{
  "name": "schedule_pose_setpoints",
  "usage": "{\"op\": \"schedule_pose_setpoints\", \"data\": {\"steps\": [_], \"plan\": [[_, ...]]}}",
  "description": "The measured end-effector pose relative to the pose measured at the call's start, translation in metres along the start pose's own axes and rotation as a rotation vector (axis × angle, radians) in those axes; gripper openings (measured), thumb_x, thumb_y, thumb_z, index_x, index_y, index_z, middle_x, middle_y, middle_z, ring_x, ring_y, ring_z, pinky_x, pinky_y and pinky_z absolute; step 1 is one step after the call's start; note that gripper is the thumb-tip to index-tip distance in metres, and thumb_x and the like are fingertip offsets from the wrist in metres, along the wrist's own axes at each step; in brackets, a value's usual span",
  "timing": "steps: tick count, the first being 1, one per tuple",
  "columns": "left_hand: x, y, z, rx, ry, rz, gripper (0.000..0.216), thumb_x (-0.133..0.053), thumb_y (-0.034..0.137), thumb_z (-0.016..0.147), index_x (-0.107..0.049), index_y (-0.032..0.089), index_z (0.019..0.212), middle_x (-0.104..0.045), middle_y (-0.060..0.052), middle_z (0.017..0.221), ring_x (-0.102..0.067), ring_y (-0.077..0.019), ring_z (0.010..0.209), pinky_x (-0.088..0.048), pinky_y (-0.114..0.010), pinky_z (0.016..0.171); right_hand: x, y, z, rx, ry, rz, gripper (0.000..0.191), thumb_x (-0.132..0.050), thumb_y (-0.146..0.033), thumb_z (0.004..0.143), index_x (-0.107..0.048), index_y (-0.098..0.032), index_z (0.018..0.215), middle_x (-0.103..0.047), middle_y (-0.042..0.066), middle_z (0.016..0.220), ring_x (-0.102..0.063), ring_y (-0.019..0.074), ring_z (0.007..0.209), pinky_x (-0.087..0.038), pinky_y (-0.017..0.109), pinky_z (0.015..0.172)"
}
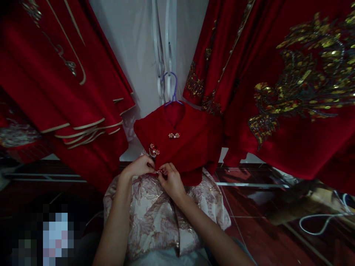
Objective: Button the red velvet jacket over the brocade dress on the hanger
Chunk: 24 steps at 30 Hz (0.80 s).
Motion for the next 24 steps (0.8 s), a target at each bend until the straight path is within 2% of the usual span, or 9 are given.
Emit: {"op": "schedule_pose_setpoints", "data": {"steps": [10,13,19,24], "plan": [[-0.003,-0.008,0.003,0.001,-0.032,0.037,0.022,-0.059,0.020,0.064,-0.074,0.010,0.076,-0.069,-0.003,0.065,-0.053,-0.0115,0.056,-0.037,-0.020,0.055,-0.002,0.000,-0.003,0.013,-0.022,-0.090,0.014,-0.049,-0.012,0.085,-0.057,-0.020,0.094,-0.055,0.004,0.090,-0.056,0.0154,0.082,-0.047,0.027,0.078],[-0.005,-0.013,0.003,0.035,-0.048,0.001,0.023,-0.061,0.023,0.063,-0.074,0.011,0.078,-0.070,-0.003,0.068,-0.056,-0.0124,0.059,-0.039,-0.020,0.056,-0.002,-0.002,-0.003,0.020,-0.026,-0.099,0.012,-0.050,-0.013,0.085,-0.057,-0.020,0.092,-0.055,0.004,0.090,-0.055,0.0152,0.082,-0.046,0.026,0.076],[-0.011,-0.016,0.007,0.071,-0.045,-0.004,0.036,-0.073,0.039,0.055,-0.072,0.011,0.077,-0.070,-0.005,0.071,-0.059,-0.0147,0.062,-0.038,-0.021,0.054,-0.001,0.002,-0.001,-0.004,-0.026,-0.105,0.010,-0.052,-0.012,0.083,-0.056,-0.020,0.088,-0.053,0.003,0.089,-0.054,0.0148,0.078,-0.045,0.025,0.070],[-0.008,-0.014,0.009,0.076,0.000,0.051,0.042,-0.072,0.050,0.055,-0.072,0.012,0.073,-0.071,-0.005,0.071,-0.058,-0.0144,0.062,-0.038,-0.021,0.055,0.000,0.006,-0.001,-0.024,-0.044,-0.076,0.009,-0.051,-0.013,0.084,-0.055,-0.020,0.089,-0.053,0.002,0.086,-0.054,0.0131,0.073,-0.046,0.025,0.068]]}}
Point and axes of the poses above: each hand's wrist, its own z-axis towards the middle knuckle, its own x-axis out of the back of the hand, y = z × x, the point moved 6 cm from there along z, towards the middle knuckle
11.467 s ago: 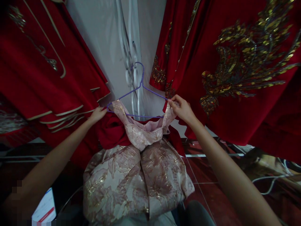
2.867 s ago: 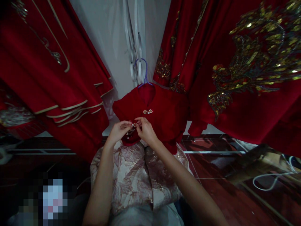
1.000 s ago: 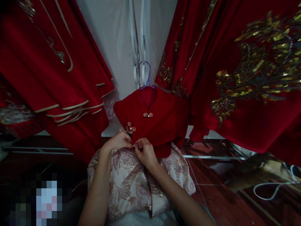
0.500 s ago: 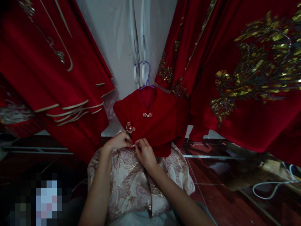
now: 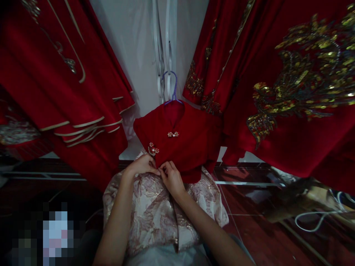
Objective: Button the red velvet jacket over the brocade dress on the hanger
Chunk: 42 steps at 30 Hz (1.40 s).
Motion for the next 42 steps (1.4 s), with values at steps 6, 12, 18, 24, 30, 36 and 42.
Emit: {"op": "schedule_pose_setpoints", "data": {"steps": [6,12,18,24,30,36,42], "plan": [[0.001,-0.001,-0.001,-0.011,0.006,0.009,0.036,-0.072,0.045,0.058,-0.072,0.013,0.073,-0.071,-0.005,0.071,-0.060,-0.0148,0.063,-0.039,-0.021,0.056,0.001,0.004,0.001,-0.010,0.008,0.011,0.005,-0.054,-0.016,0.083,-0.056,-0.020,0.087,-0.055,0.001,0.084,-0.054,0.0120,0.069,-0.045,0.023,0.064],[-0.002,0.003,-0.002,-0.020,-0.011,-0.062,0.022,-0.068,0.030,0.062,-0.071,0.012,0.074,-0.071,-0.004,0.072,-0.061,-0.0151,0.065,-0.042,-0.022,0.059,0.003,0.010,0.005,-0.031,0.019,0.018,0.005,-0.057,-0.023,0.082,-0.056,-0.019,0.084,-0.059,0.001,0.077,-0.054,0.0117,0.064,-0.044,0.023,0.061],[0.008,0.002,-0.011,-0.027,0.010,-0.249,0.022,-0.063,0.018,0.060,-0.066,0.011,0.082,-0.069,-0.004,0.074,-0.061,-0.0129,0.067,-0.047,-0.023,0.064,0.022,-0.014,0.012,-0.037,-0.041,0.030,0.018,-0.052,-0.036,0.086,-0.058,-0.021,0.079,-0.062,-0.001,0.068,-0.056,0.0110,0.058,-0.043,0.021,0.055],[0.023,0.000,-0.026,-0.026,0.024,-0.298,0.025,-0.064,0.017,0.062,-0.065,0.012,0.086,-0.067,-0.004,0.076,-0.060,-0.0127,0.069,-0.047,-0.024,0.066,0.074,-0.036,0.022,-0.054,0.228,0.110,0.023,-0.053,-0.042,0.085,-0.055,-0.020,0.079,-0.059,-0.001,0.061,-0.054,0.0096,0.052,-0.043,0.020,0.053],[0.009,0.010,-0.016,0.004,-0.052,-0.272,0.033,-0.074,0.029,0.056,-0.063,0.012,0.082,-0.064,-0.001,0.070,-0.057,-0.0118,0.063,-0.044,-0.023,0.060,0.059,-0.014,0.026,-0.082,0.047,0.105,0.017,-0.054,-0.036,0.084,-0.057,-0.019,0.084,-0.063,0.000,0.067,-0.060,0.0111,0.059,-0.046,0.021,0.056],[0.004,0.003,-0.002,0.013,0.076,-0.007,0.033,-0.076,0.038,0.054,-0.064,0.014,0.073,-0.060,0.000,0.065,-0.053,-0.0119,0.059,-0.036,-0.022,0.053,0.016,0.016,0.019,-0.098,-0.170,0.123,0.013,-0.057,-0.021,0.078,-0.061,-0.017,0.090,-0.068,0.004,0.083,-0.065,0.0140,0.076,-0.053,0.028,0.072],[0.005,0.004,-0.004,0.001,0.069,-0.016,0.030,-0.075,0.039,0.056,-0.065,0.014,0.071,-0.061,0.001,0.064,-0.052,-0.0108,0.057,-0.035,-0.021,0.052,0.005,0.026,0.016,-0.130,-0.173,0.199,0.012,-0.056,-0.017,0.077,-0.059,-0.017,0.088,-0.067,0.003,0.081,-0.064,0.0119,0.073,-0.054,0.024,0.066]]}}
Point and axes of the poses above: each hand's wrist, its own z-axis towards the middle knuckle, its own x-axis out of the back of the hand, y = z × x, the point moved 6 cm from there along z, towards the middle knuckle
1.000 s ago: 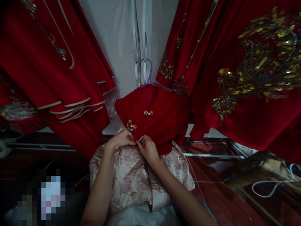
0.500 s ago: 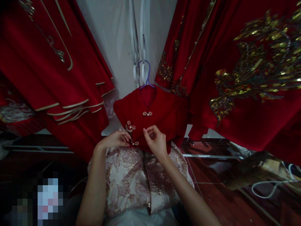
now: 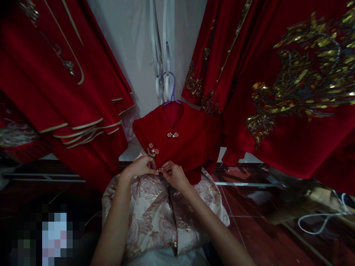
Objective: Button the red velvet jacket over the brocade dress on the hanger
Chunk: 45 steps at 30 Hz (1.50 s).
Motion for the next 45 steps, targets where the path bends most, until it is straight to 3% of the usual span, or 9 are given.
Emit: {"op": "schedule_pose_setpoints", "data": {"steps": [13,16,22,27,37,40,43,45], "plan": [[-0.002,0.012,-0.002,-0.075,-0.019,-0.107,0.019,-0.069,0.027,0.064,-0.057,0.014,0.071,-0.062,0.000,0.067,-0.057,-0.0122,0.062,-0.041,-0.021,0.057,-0.001,-0.003,-0.002,-0.036,0.039,0.058,0.019,-0.067,-0.029,0.072,-0.057,-0.017,0.082,-0.062,0.000,0.072,-0.059,0.0109,0.066,-0.049,0.022,0.060],[0.003,0.018,-0.006,-0.086,-0.008,-0.214,0.029,-0.072,0.034,0.064,-0.056,0.014,0.077,-0.062,-0.001,0.070,-0.058,-0.0125,0.066,-0.045,-0.023,0.061,0.007,-0.009,-0.001,-0.026,-0.052,0.080,0.024,-0.070,-0.035,0.070,-0.057,-0.017,0.078,-0.063,0.000,0.070,-0.058,0.0108,0.064,-0.048,0.022,0.060],[0.022,0.017,-0.002,-0.027,0.237,-0.745,0.038,-0.061,0.046,0.076,-0.061,0.012,0.094,-0.066,-0.008,0.094,-0.062,-0.0135,0.082,-0.051,-0.028,0.077,0.033,-0.037,-0.013,-0.035,-0.480,0.186,0.029,-0.072,-0.037,0.067,-0.059,-0.017,0.082,-0.066,0.001,0.074,-0.061,0.0117,0.067,-0.048,0.023,0.062],[0.020,0.009,0.004,0.070,0.310,-1.125,0.031,-0.071,0.033,0.070,-0.066,0.011,0.092,-0.069,-0.009,0.095,-0.064,-0.0135,0.082,-0.052,-0.033,0.085,0.056,-0.046,-0.013,-0.013,-0.435,0.215,0.023,-0.070,-0.033,0.071,-0.059,-0.017,0.083,-0.066,0.000,0.075,-0.061,0.0108,0.069,-0.048,0.024,0.065],[0.018,0.009,0.006,0.160,0.448,-0.909,0.033,-0.072,0.037,0.067,-0.064,0.010,0.084,-0.069,-0.008,0.091,-0.063,-0.0126,0.077,-0.054,-0.026,0.070,0.035,-0.041,-0.014,-0.021,-0.465,0.190,0.023,-0.070,-0.033,0.070,-0.059,-0.017,0.082,-0.068,0.002,0.077,-0.062,0.0121,0.070,-0.047,0.024,0.064],[0.019,0.017,0.001,0.149,0.368,-0.844,0.037,-0.071,0.040,0.067,-0.064,0.010,0.086,-0.069,-0.008,0.088,-0.062,-0.0129,0.075,-0.055,-0.028,0.068,0.041,-0.040,-0.018,-0.042,-0.513,0.143,0.024,-0.070,-0.035,0.069,-0.060,-0.017,0.082,-0.067,0.001,0.075,-0.061,0.0115,0.067,-0.046,0.022,0.060],[0.024,0.043,0.001,0.022,0.256,-0.737,0.038,-0.063,0.045,0.075,-0.066,0.011,0.092,-0.068,-0.008,0.088,-0.062,-0.0138,0.076,-0.055,-0.028,0.069,0.050,-0.035,-0.026,-0.112,-0.661,0.099,0.029,-0.072,-0.037,0.066,-0.060,-0.017,0.083,-0.067,0.000,0.073,-0.061,0.0112,0.065,-0.044,0.020,0.056],[0.036,0.069,0.004,-0.154,0.312,-0.597,0.035,-0.056,0.045,0.081,-0.065,0.014,0.096,-0.066,-0.008,0.094,-0.062,-0.0148,0.082,-0.054,-0.028,0.071,0.056,-0.032,-0.031,-0.170,-0.745,0.087,0.033,-0.074,-0.038,0.064,-0.060,-0.016,0.083,-0.067,0.001,0.073,-0.062,0.0116,0.066,-0.043,0.020,0.056]]}}
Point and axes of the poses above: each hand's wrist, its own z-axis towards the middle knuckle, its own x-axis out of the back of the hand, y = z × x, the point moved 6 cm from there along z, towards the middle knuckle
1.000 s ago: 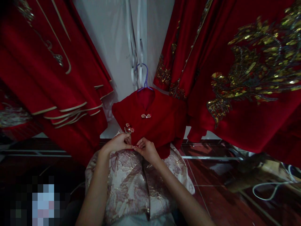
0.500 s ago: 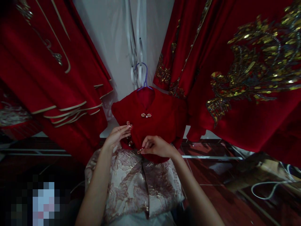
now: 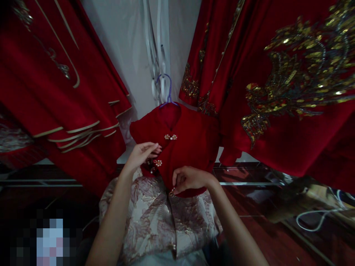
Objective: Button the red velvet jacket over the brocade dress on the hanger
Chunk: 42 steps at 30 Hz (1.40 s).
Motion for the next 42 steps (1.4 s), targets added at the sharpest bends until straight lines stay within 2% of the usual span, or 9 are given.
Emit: {"op": "schedule_pose_setpoints", "data": {"steps": [4,8,16,22,29,34,37,40,42], "plan": [[-0.015,0.052,0.020,-0.424,0.103,0.523,0.027,-0.055,0.039,0.083,-0.063,0.023,0.103,-0.057,-0.007,0.104,-0.052,-0.0190,0.098,-0.050,-0.032,0.078,0.006,0.003,-0.009,-0.055,-0.027,0.011,0.036,-0.076,-0.039,0.062,-0.058,-0.015,0.083,-0.067,0.002,0.074,-0.062,0.0117,0.068,-0.043,0.020,0.057],[-0.035,0.074,0.038,-0.621,-0.032,0.985,0.020,-0.054,0.035,0.084,-0.064,0.021,0.095,-0.052,-0.007,0.096,-0.046,-0.0211,0.096,-0.042,-0.038,0.085,0.010,0.004,-0.016,-0.074,-0.042,0.021,0.037,-0.074,-0.040,0.064,-0.058,-0.015,0.086,-0.068,0.002,0.078,-0.062,0.0118,0.070,-0.043,0.020,0.058],[-0.047,0.089,0.041,-0.829,-0.257,1.113,0.015,-0.048,0.027,0.087,-0.058,0.018,0.093,-0.060,-0.003,0.086,-0.051,-0.0177,0.093,-0.022,-0.045,0.103,0.010,-0.007,-0.014,-0.029,0.044,-0.123,0.025,-0.066,-0.035,0.076,-0.060,-0.015,0.090,-0.069,0.004,0.080,-0.063,0.0122,0.070,-0.045,0.021,0.058],[-0.036,0.084,0.045,-0.801,-0.212,0.991,0.014,-0.049,0.030,0.088,-0.056,0.020,0.094,-0.064,0.002,0.083,-0.059,-0.0137,0.086,-0.010,-0.050,0.111,0.006,-0.039,-0.014,0.126,0.196,-0.153,0.021,-0.058,-0.031,0.083,-0.058,-0.016,0.097,-0.069,0.005,0.083,-0.063,0.0126,0.074,-0.049,0.024,0.065],[-0.033,0.083,0.045,-0.817,-0.144,0.950,0.013,-0.049,0.031,0.088,-0.054,0.019,0.090,-0.065,0.003,0.082,-0.063,-0.0134,0.084,-0.012,-0.051,0.113,0.013,-0.057,-0.017,0.182,0.339,-0.175,0.020,-0.056,-0.035,0.084,-0.059,-0.017,0.093,-0.065,0.003,0.082,-0.062,0.0125,0.074,-0.052,0.027,0.069],[-0.039,0.082,0.036,-0.821,-0.146,1.133,0.021,-0.039,0.028,0.091,-0.053,0.016,0.100,-0.067,-0.003,0.085,-0.064,-0.0152,0.081,-0.034,-0.043,0.102,0.055,-0.090,-0.018,0.358,0.732,-0.141,0.025,-0.058,-0.039,0.082,-0.058,-0.020,0.098,-0.061,0.006,0.105,-0.060,0.0147,0.096,-0.048,0.032,0.091],[-0.045,0.079,0.033,-0.682,-0.196,1.373,0.031,-0.035,0.029,0.091,-0.057,0.010,0.101,-0.069,-0.012,0.082,-0.066,-0.0202,0.077,-0.046,-0.037,0.082,0.074,-0.109,-0.002,0.421,0.933,-0.015,0.040,-0.052,-0.046,0.084,-0.052,-0.020,0.113,-0.057,0.009,0.120,-0.054,0.0175,0.112,-0.042,0.035,0.101],[-0.034,0.071,0.037,-0.355,-0.296,1.641,0.026,-0.044,0.023,0.084,-0.066,0.009,0.088,-0.070,-0.017,0.083,-0.067,-0.0255,0.081,-0.046,-0.036,0.075,0.073,-0.107,0.030,0.210,0.862,0.007,0.064,-0.042,-0.061,0.082,-0.043,-0.018,0.129,-0.045,0.014,0.136,-0.038,0.0247,0.130,-0.032,0.042,0.107],[-0.015,0.065,0.041,-0.151,-0.303,1.751,0.023,-0.047,0.014,0.078,-0.068,0.008,0.082,-0.070,-0.020,0.087,-0.066,-0.0279,0.086,-0.045,-0.037,0.075,0.076,-0.096,0.034,0.029,0.947,-0.105,0.084,-0.044,-0.067,0.077,-0.033,-0.010,0.137,-0.033,0.020,0.144,-0.020,0.0319,0.138,-0.022,0.048,0.111]]}}
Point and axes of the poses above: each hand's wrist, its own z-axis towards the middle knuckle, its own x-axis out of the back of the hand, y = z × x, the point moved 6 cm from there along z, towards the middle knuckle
